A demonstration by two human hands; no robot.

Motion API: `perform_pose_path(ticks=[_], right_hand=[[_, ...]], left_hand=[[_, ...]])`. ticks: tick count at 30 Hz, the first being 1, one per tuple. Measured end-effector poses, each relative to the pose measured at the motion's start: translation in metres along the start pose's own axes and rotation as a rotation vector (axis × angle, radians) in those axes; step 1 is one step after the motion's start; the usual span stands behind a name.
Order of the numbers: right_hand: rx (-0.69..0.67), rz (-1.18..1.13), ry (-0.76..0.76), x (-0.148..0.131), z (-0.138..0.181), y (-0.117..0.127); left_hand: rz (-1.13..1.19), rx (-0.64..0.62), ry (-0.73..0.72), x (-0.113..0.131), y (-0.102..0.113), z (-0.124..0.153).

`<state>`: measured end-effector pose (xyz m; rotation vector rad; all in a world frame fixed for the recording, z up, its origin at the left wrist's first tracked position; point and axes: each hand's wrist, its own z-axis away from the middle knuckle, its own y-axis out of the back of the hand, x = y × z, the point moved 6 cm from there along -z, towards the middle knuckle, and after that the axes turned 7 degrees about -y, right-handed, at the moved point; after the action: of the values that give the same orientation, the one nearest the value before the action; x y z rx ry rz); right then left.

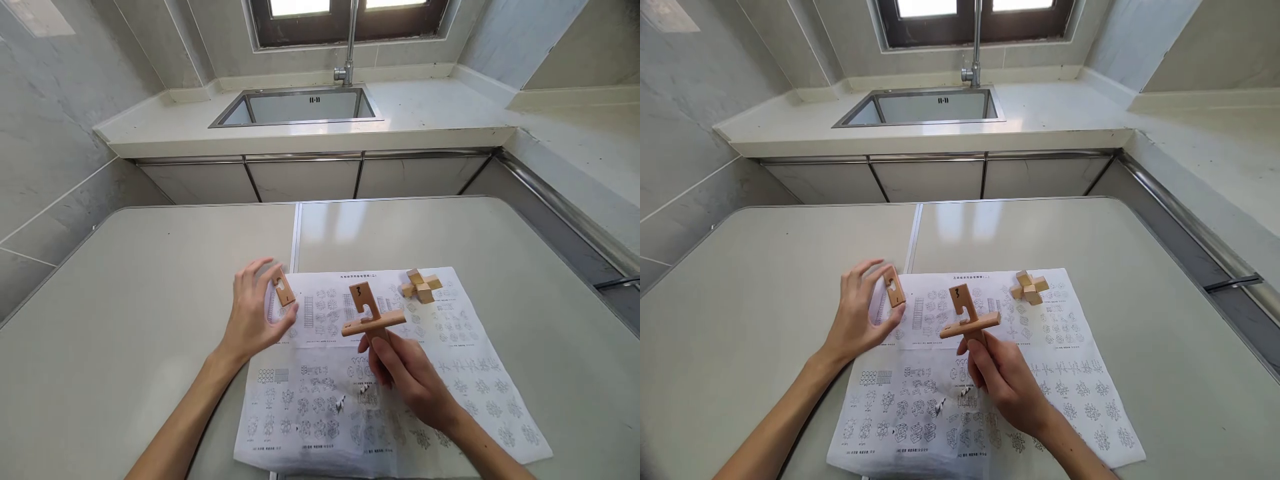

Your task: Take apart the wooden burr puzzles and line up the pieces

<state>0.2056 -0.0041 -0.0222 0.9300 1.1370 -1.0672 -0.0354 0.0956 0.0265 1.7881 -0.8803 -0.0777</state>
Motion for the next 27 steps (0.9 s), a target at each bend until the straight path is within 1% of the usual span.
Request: perform_pose_path(ticks=[2,4,7,10,17,20,24,27], right_hand=[[-0.045,-0.010,-0.013,0.000,0.001,-0.003],[-0.083,-0.009,-0.013,-0.001,0.001,-0.005],[-0.119,0.004,0.002,-0.004,0.002,-0.007],[-0.133,0.028,0.015,-0.006,0.002,-0.008],[-0.153,0.070,0.003,-0.001,0.002,-0.011],[-0.157,0.071,-0.016,0.005,0.002,-0.013],[-0.154,0.073,-0.015,0.010,0.001,-0.014],[-0.117,0.077,-0.011,0.010,-0.001,-0.011]], left_hand=[[0.150,-0.033,-0.064,0.020,-0.002,0.000],[0.293,-0.120,-0.136,0.041,-0.010,0.002],[0.354,-0.210,-0.258,0.067,-0.019,0.008],[0.358,-0.256,-0.334,0.081,-0.025,0.012],[0.251,-0.229,-0.459,0.092,-0.032,0.016],[0.250,-0.211,-0.459,0.092,-0.034,0.018],[0.305,-0.219,-0.437,0.091,-0.033,0.019],[0.351,-0.241,-0.430,0.092,-0.034,0.021]])
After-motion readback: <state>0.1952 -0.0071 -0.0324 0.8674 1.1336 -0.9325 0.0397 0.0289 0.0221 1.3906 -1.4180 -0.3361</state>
